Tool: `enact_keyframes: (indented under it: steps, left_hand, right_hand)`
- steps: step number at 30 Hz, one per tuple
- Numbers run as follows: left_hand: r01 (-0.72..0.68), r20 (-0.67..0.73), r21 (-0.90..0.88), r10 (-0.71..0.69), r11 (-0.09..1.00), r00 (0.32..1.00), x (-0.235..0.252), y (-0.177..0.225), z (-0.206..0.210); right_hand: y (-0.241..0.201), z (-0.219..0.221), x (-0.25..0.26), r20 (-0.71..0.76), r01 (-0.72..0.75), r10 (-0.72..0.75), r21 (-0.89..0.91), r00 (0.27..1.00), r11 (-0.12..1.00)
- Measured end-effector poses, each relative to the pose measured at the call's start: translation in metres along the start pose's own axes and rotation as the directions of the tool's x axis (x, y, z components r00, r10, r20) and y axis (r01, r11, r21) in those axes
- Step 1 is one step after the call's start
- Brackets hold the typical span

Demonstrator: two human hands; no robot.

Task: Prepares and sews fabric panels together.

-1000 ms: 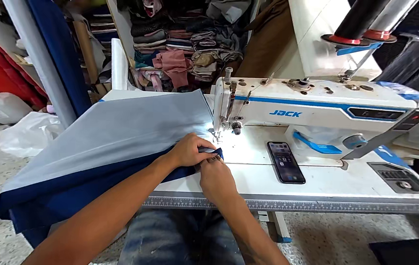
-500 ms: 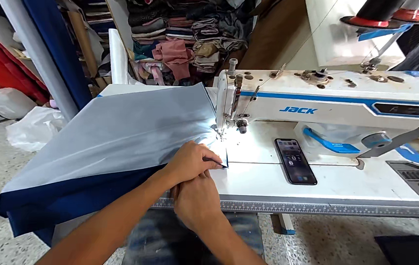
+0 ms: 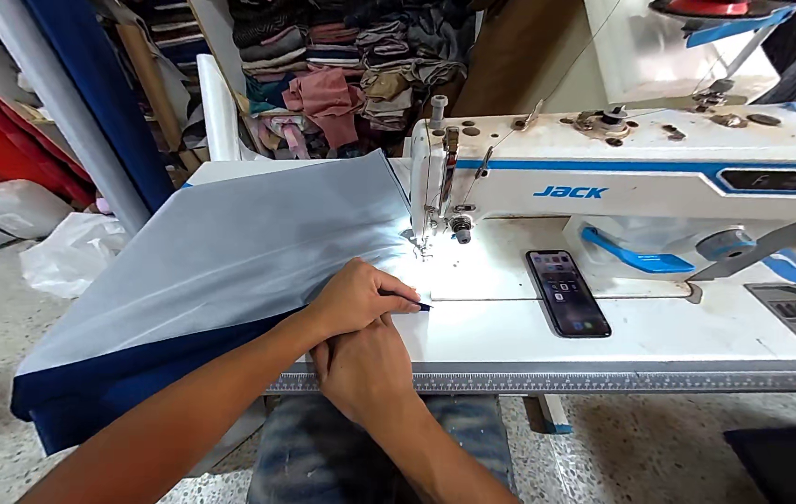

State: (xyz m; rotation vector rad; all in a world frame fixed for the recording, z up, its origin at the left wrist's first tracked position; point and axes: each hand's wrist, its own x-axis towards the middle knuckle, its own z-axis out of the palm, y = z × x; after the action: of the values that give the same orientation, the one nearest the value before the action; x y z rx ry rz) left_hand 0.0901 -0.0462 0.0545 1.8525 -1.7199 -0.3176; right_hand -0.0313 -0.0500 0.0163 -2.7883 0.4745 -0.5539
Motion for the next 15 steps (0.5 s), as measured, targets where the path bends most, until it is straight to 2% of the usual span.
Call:
enact_keyframes:
  steps: [6, 9, 15]
  left_hand:
    - [-0.051, -0.058, 0.05, 0.054, 0.997, 0.997, -0.0042, -0.0045, 0.0048]
    - [-0.059, -0.045, 0.088, 0.063, 0.994, 0.997, -0.0051, -0.0033, 0.0066]
    - [0.015, 0.036, 0.121, -0.02, 0.993, 0.999, -0.0051, -0.0004, 0.0047]
  right_hand:
    - [0.0014, 0.0016, -0.002, -0.005, 0.009, -0.009, -0.006, 1.0, 1.0]
    - [0.0018, 0.0033, -0.0061, -0.044, 0.021, -0.022, -0.016, 0.999, 1.0]
    - [0.0039, -0.0021, -0.0068, 0.038, 0.048, -0.048, 0.005, 0.998, 0.999]
